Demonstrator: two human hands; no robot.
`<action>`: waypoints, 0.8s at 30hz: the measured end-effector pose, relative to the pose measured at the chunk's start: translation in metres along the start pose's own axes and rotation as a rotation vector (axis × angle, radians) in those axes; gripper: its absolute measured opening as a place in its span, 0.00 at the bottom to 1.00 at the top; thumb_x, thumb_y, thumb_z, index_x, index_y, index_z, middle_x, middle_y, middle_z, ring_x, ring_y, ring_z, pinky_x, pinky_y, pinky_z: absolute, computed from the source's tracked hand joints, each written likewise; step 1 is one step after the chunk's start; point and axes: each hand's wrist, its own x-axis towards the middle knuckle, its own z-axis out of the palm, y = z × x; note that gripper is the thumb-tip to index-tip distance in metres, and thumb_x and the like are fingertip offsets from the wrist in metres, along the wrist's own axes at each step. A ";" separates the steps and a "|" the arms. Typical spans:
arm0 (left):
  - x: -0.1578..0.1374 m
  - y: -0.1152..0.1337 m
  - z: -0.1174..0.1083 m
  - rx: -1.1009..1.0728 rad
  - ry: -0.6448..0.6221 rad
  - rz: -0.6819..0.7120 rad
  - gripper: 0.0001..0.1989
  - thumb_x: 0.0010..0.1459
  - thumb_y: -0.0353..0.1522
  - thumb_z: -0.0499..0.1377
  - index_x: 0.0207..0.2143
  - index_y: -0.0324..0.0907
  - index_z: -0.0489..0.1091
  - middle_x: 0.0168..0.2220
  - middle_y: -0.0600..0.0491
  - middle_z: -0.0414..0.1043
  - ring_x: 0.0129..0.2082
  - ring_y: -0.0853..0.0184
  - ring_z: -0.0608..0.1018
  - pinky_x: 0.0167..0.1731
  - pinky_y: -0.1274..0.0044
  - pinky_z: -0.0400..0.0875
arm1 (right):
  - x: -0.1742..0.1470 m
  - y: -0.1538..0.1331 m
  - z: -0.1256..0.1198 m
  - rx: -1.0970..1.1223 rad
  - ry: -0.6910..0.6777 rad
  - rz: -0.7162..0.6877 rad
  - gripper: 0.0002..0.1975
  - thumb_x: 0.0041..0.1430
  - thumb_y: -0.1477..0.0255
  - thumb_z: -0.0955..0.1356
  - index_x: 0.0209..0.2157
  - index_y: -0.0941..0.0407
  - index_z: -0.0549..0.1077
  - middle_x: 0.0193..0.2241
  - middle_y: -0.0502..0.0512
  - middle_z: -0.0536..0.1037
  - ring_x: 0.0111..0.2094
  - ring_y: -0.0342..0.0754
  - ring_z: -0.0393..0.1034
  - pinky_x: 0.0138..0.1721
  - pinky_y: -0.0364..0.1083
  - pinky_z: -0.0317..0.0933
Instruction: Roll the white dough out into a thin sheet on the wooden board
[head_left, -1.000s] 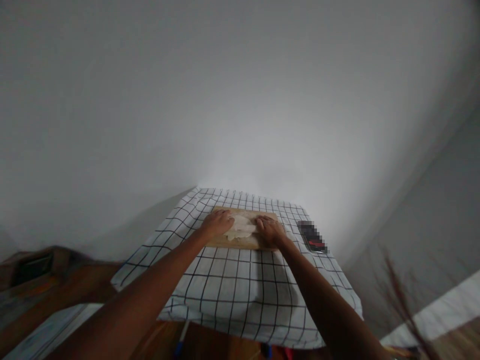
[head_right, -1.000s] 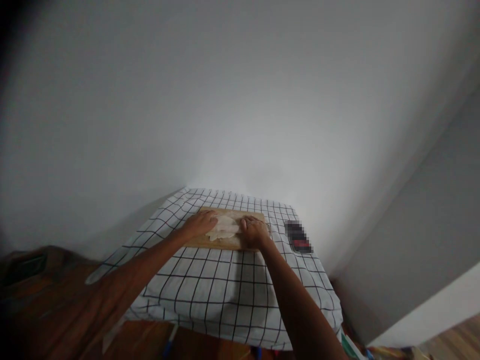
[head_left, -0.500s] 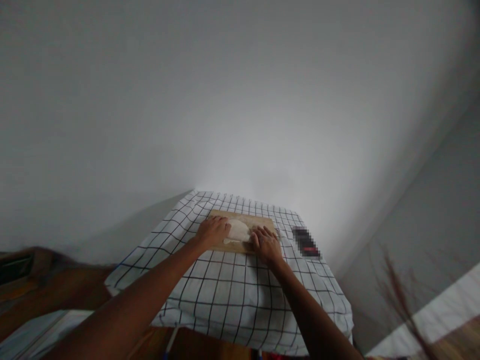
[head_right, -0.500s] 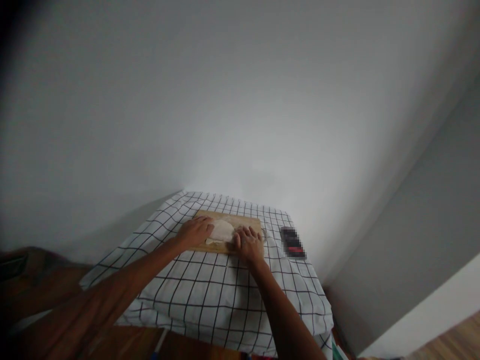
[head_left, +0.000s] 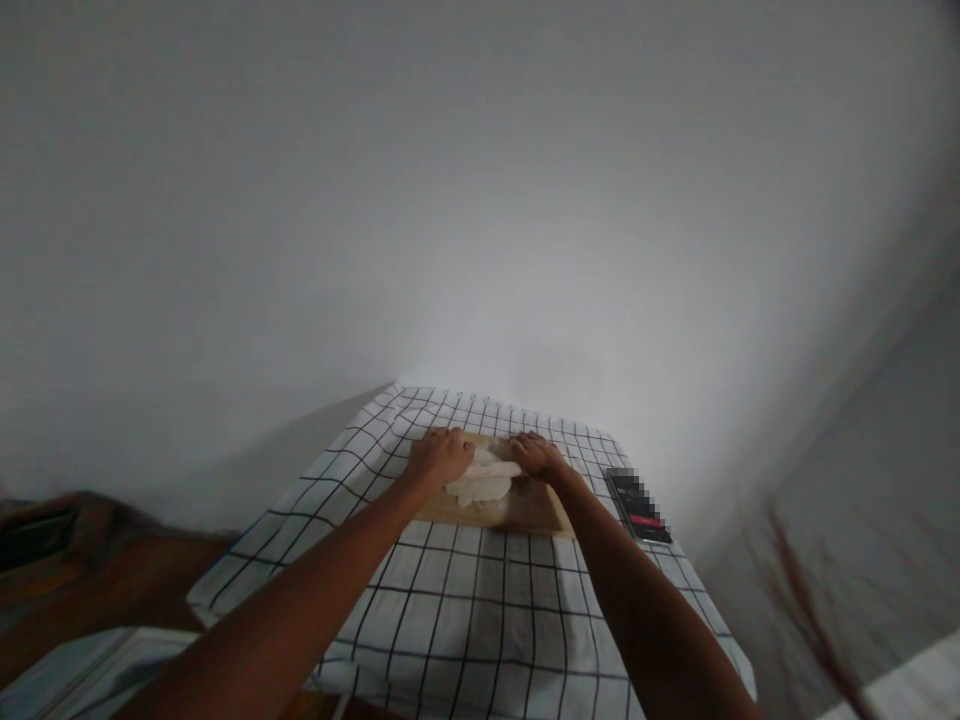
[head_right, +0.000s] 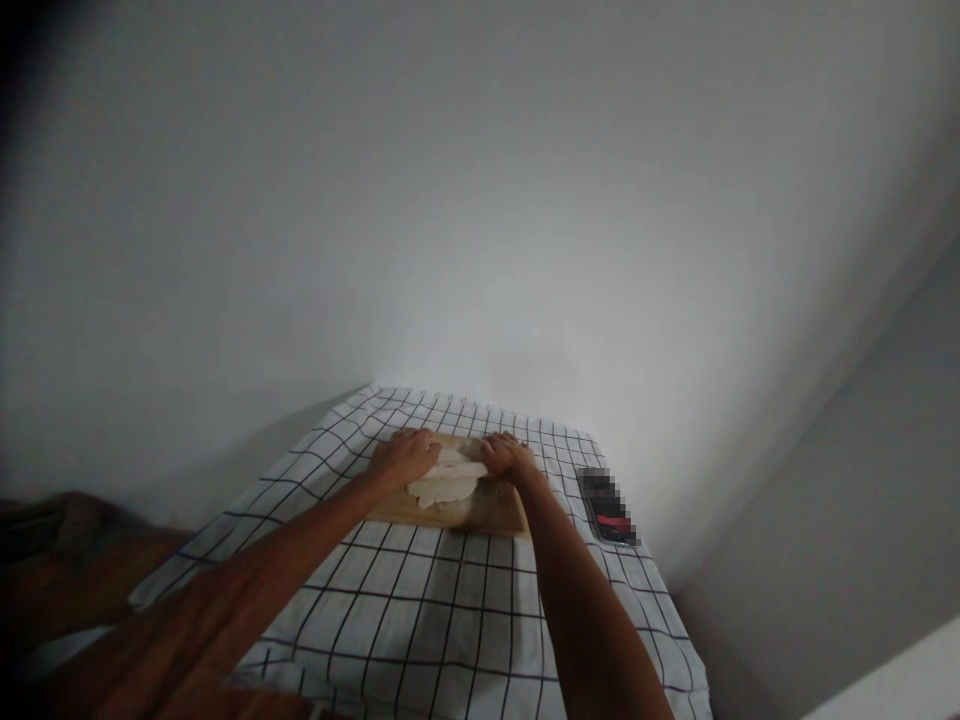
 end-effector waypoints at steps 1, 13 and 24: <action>-0.001 0.000 0.000 -0.003 0.001 0.007 0.22 0.62 0.41 0.47 0.49 0.41 0.72 0.51 0.40 0.75 0.53 0.52 0.74 0.48 0.62 0.69 | -0.001 0.001 0.002 0.003 0.001 -0.016 0.13 0.66 0.74 0.63 0.50 0.53 0.73 0.51 0.60 0.77 0.55 0.55 0.68 0.56 0.55 0.62; -0.047 0.004 0.003 0.039 0.153 0.267 0.19 0.65 0.36 0.47 0.48 0.39 0.73 0.49 0.41 0.75 0.54 0.54 0.73 0.55 0.64 0.64 | -0.072 -0.035 0.000 0.104 0.044 0.120 0.21 0.71 0.63 0.59 0.57 0.58 0.70 0.60 0.63 0.70 0.63 0.53 0.62 0.62 0.54 0.57; -0.043 0.006 -0.002 0.016 0.105 0.268 0.19 0.65 0.36 0.49 0.51 0.41 0.73 0.50 0.43 0.76 0.54 0.55 0.73 0.55 0.64 0.64 | -0.069 -0.043 -0.010 0.116 0.049 0.275 0.20 0.72 0.61 0.57 0.57 0.50 0.70 0.61 0.57 0.70 0.65 0.56 0.56 0.62 0.59 0.53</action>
